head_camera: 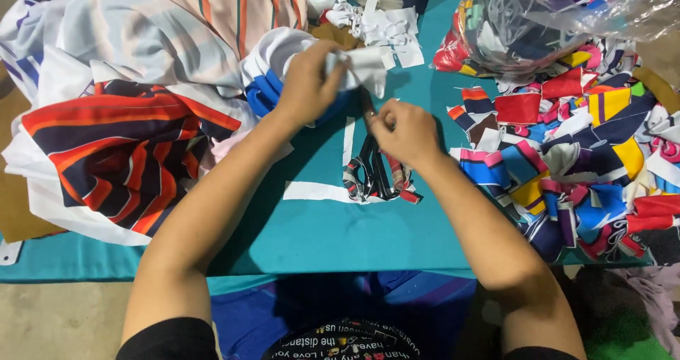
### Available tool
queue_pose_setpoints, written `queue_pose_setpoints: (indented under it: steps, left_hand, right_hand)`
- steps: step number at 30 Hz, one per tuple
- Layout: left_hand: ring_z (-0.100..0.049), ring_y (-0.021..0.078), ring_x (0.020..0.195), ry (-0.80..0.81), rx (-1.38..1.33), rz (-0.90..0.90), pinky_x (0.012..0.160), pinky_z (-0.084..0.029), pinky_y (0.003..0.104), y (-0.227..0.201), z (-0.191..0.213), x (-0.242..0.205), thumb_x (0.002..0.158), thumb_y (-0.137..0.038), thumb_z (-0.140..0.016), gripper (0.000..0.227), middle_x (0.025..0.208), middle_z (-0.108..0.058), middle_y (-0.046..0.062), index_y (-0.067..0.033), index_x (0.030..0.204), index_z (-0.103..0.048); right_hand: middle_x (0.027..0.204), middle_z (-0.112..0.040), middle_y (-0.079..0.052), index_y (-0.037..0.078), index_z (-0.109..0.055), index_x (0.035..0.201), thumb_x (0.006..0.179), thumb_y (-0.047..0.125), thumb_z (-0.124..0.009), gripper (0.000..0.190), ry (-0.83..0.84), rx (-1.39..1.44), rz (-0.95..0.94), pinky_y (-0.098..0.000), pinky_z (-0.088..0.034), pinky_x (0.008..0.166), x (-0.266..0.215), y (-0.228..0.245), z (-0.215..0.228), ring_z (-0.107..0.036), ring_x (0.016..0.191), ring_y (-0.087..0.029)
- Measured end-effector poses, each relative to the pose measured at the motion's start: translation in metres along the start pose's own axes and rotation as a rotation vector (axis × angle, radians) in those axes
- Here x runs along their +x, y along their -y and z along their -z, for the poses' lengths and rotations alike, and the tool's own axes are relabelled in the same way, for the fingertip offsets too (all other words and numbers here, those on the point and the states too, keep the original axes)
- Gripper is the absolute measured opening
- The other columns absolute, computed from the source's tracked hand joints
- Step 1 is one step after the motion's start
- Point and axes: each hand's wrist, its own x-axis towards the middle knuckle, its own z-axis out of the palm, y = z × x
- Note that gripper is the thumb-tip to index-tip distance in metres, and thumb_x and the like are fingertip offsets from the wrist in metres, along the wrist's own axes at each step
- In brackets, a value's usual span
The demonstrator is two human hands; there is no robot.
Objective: The person folds a blue and white striped fabric on a teal table, then uses shears to cut the fabric into strips. They continue to fold and cut the fabric while surrounded by piles of other colorful fabric scraps.
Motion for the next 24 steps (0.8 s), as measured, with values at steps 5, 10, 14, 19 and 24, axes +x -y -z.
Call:
queue_pose_setpoints:
  steps: [5, 10, 14, 19, 24]
  left_hand:
    - [-0.046, 0.018, 0.062, -0.275, -0.021, 0.273, 0.062, -0.035, 0.036, 0.023, 0.012, -0.019, 0.108, -0.019, -0.05, 0.015, 0.072, -0.053, 0.005, -0.007, 0.104, -0.058]
    - [-0.04, 0.0156, 0.062, -0.31, -0.016, 0.456, 0.068, -0.035, 0.031, 0.041, 0.011, -0.031, 0.106, -0.02, -0.049, 0.009, 0.064, -0.038, -0.001, -0.0124, 0.107, -0.053]
    - [-0.058, 0.0265, 0.081, -0.286, 0.005, 0.369, 0.078, -0.043, 0.038, 0.044, 0.006, -0.034, 0.103, -0.015, -0.05, 0.009, 0.086, -0.057, 0.007, -0.0108, 0.11, -0.053]
    - [-0.061, 0.0252, 0.075, -0.18, 0.016, 0.323, 0.072, -0.043, 0.04, 0.037, 0.004, -0.036, 0.103, -0.015, -0.05, 0.009, 0.082, -0.06, 0.008, -0.0117, 0.111, -0.053]
    - [-0.072, 0.0386, 0.096, -0.025, 0.106, 0.124, 0.084, -0.056, 0.049, 0.043, -0.009, -0.045, 0.098, -0.024, -0.072, 0.018, 0.097, -0.076, 0.013, -0.0167, 0.113, -0.065]
  right_hand:
    - [0.092, -0.067, -0.012, 0.007, -0.057, 0.101, 0.09, 0.064, -0.065, 0.059, 0.173, -0.225, -0.087, -0.0541, -0.05, 0.058, -0.009, 0.039, 0.01, -0.067, 0.08, -0.04]
    - [0.078, -0.063, -0.017, -0.001, -0.053, 0.094, 0.091, 0.039, -0.067, 0.042, 0.156, -0.244, -0.077, -0.0528, -0.052, 0.051, -0.002, 0.021, -0.001, -0.064, 0.065, -0.044]
    - [0.071, -0.066, -0.017, 0.0, -0.055, 0.092, 0.086, 0.039, -0.074, 0.044, 0.129, -0.251, -0.065, -0.0516, -0.05, 0.054, 0.0, -0.005, 0.006, -0.066, 0.065, -0.041]
    - [0.072, -0.071, -0.015, 0.006, -0.059, 0.114, 0.085, 0.031, -0.072, 0.041, 0.112, -0.189, -0.145, -0.052, -0.051, 0.061, -0.002, 0.006, 0.065, -0.069, 0.07, -0.041]
    - [0.083, -0.074, -0.022, 0.007, -0.07, 0.13, 0.084, 0.025, -0.07, 0.049, -0.015, -0.305, -0.036, -0.053, -0.056, 0.066, -0.003, -0.055, 0.072, -0.074, 0.082, -0.044]
